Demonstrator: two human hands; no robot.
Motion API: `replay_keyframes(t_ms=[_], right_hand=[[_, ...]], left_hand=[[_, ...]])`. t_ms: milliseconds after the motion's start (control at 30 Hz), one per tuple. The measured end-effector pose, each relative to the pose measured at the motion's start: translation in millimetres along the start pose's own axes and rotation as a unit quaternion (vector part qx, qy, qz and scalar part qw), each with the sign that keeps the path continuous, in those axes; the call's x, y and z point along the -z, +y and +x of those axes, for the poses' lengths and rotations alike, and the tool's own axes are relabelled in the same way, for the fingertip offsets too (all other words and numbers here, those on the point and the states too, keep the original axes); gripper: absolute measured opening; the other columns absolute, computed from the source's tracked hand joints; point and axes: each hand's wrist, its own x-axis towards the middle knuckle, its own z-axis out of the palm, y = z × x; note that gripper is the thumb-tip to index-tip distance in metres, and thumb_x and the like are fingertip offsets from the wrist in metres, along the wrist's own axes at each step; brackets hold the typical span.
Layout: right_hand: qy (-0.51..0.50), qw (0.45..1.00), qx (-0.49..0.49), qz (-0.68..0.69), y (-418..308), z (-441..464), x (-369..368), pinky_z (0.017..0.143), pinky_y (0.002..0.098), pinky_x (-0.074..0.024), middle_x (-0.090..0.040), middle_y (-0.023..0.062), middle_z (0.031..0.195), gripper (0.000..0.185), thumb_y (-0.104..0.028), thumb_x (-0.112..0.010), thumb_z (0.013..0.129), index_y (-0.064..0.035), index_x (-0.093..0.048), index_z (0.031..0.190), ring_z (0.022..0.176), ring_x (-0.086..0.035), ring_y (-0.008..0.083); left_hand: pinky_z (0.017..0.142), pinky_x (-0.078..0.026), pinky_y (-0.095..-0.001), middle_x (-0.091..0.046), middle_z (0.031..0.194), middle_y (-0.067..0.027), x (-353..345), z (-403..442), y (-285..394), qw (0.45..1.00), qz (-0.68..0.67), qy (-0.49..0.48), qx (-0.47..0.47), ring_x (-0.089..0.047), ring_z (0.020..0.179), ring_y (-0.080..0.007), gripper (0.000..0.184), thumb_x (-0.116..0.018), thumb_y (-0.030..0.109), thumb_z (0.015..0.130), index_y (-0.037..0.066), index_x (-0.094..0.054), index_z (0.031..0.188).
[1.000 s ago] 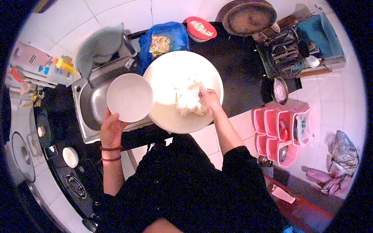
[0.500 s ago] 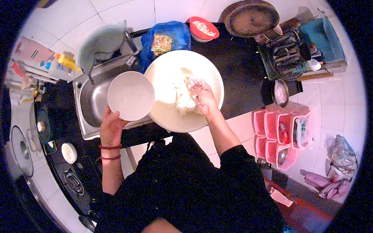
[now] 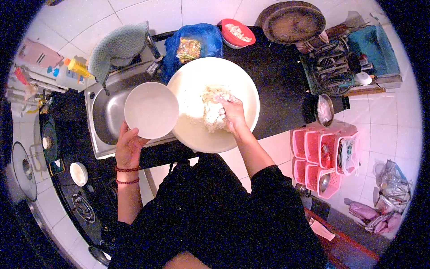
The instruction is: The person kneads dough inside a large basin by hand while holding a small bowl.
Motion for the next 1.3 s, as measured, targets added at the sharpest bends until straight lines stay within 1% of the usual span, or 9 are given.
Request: replay_keyframes(t_ms=[133,167,367,567,767,933,1033,1133,1300], right_hand=[[0.020,0.995,-0.048,0.083,-16.8,-10.6,-12.0,0.074,0.0341,-0.0577,-0.068,0.0112,0.098,0.026,-0.001,-0.062,0.084,-0.0001,-0.061,0.110,0.086,-0.067,0.0206],[0.020,0.995,-0.048,0.084,-16.2,-10.1,-11.5,0.074,0.0341,-0.0577,-0.068,0.0112,0.098,0.026,-0.001,-0.062,0.084,-0.0001,-0.061,0.110,0.086,-0.067,0.0206],[-0.010,0.997,-0.031,0.065,-4.4,0.8,-3.2,0.080,0.0366,-0.0570,-0.067,0.0129,0.102,0.034,0.009,-0.056,0.079,0.0008,-0.061,0.112,0.090,-0.067,0.0227],[-0.047,0.996,-0.008,0.073,-3.8,1.8,2.1,0.084,0.0349,-0.0552,-0.065,0.0135,0.106,0.036,0.011,-0.051,0.080,0.0025,-0.056,0.115,0.094,-0.065,0.0239],[0.000,0.996,-0.054,0.069,2.9,11.3,18.5,0.082,0.0371,-0.0568,-0.063,0.0150,0.107,0.035,0.011,-0.045,0.083,0.0032,-0.053,0.116,0.101,-0.064,0.0260],[-0.001,0.990,-0.060,0.129,-4.0,7.6,16.3,0.089,0.0386,-0.0553,-0.059,0.0178,0.115,0.043,0.015,-0.040,0.081,0.0054,-0.047,0.122,0.105,-0.062,0.0280],[-0.024,0.989,-0.015,0.146,-4.0,1.8,10.0,0.081,0.0329,-0.0565,-0.062,0.0132,0.108,0.038,0.014,-0.043,0.081,0.0018,-0.055,0.115,0.094,-0.064,0.0222],[-0.024,0.993,0.010,0.116,1.0,8.0,15.4,0.080,0.0320,-0.0566,-0.062,0.0124,0.110,0.035,0.013,-0.044,0.084,0.0015,-0.055,0.115,0.092,-0.064,0.0213],[0.028,0.994,-0.015,0.107,-11.2,-3.4,2.9,0.078,0.0306,-0.0560,-0.063,0.0092,0.106,0.028,0.007,-0.048,0.089,-0.0016,-0.056,0.115,0.089,-0.063,0.0194]], left_hand=[[0.092,-0.052,-0.0433,-0.049,0.131,-0.0135,-1.5,1.8,0.6,1.000,-0.023,0.000,0.004,-0.053,0.118,-0.0277,0.059,-0.060,0.010,0.083,0.005,-0.036,0.138],[0.089,-0.054,-0.0412,-0.052,0.128,-0.0134,-1.8,2.2,0.9,0.999,-0.046,0.001,0.006,-0.057,0.114,-0.0262,0.059,-0.060,0.005,0.083,0.005,-0.036,0.137],[0.085,-0.056,-0.0387,-0.052,0.127,-0.0129,-0.8,6.3,0.5,0.999,-0.049,0.004,0.011,-0.058,0.112,-0.0250,0.059,-0.060,0.005,0.083,0.005,-0.036,0.137],[0.085,-0.056,-0.0385,-0.053,0.126,-0.0130,0.6,8.3,0.3,0.999,-0.044,0.002,0.012,-0.058,0.112,-0.0247,0.059,-0.060,0.006,0.083,0.005,-0.036,0.137],[0.086,-0.056,-0.0391,-0.054,0.126,-0.0129,0.6,10.6,0.2,0.999,-0.050,-0.004,0.013,-0.058,0.112,-0.0246,0.059,-0.060,0.006,0.083,0.005,-0.035,0.138],[0.087,-0.056,-0.0395,-0.053,0.126,-0.0121,0.5,12.1,0.3,0.999,-0.050,-0.006,0.017,-0.057,0.113,-0.0247,0.060,-0.060,0.007,0.083,0.005,-0.035,0.138],[0.087,-0.056,-0.0396,-0.053,0.127,-0.0117,0.2,12.0,0.4,0.999,-0.047,-0.004,0.017,-0.057,0.113,-0.0245,0.060,-0.060,0.007,0.083,0.005,-0.035,0.138],[0.087,-0.056,-0.0398,-0.053,0.127,-0.0116,-1.8,12.9,0.8,0.999,-0.046,-0.004,0.017,-0.057,0.113,-0.0244,0.060,-0.060,0.007,0.083,0.006,-0.036,0.138],[0.087,-0.056,-0.0400,-0.052,0.127,-0.0117,-4.3,12.6,2.2,0.999,-0.044,-0.005,0.012,-0.057,0.113,-0.0244,0.059,-0.060,0.007,0.083,0.007,-0.037,0.137]])
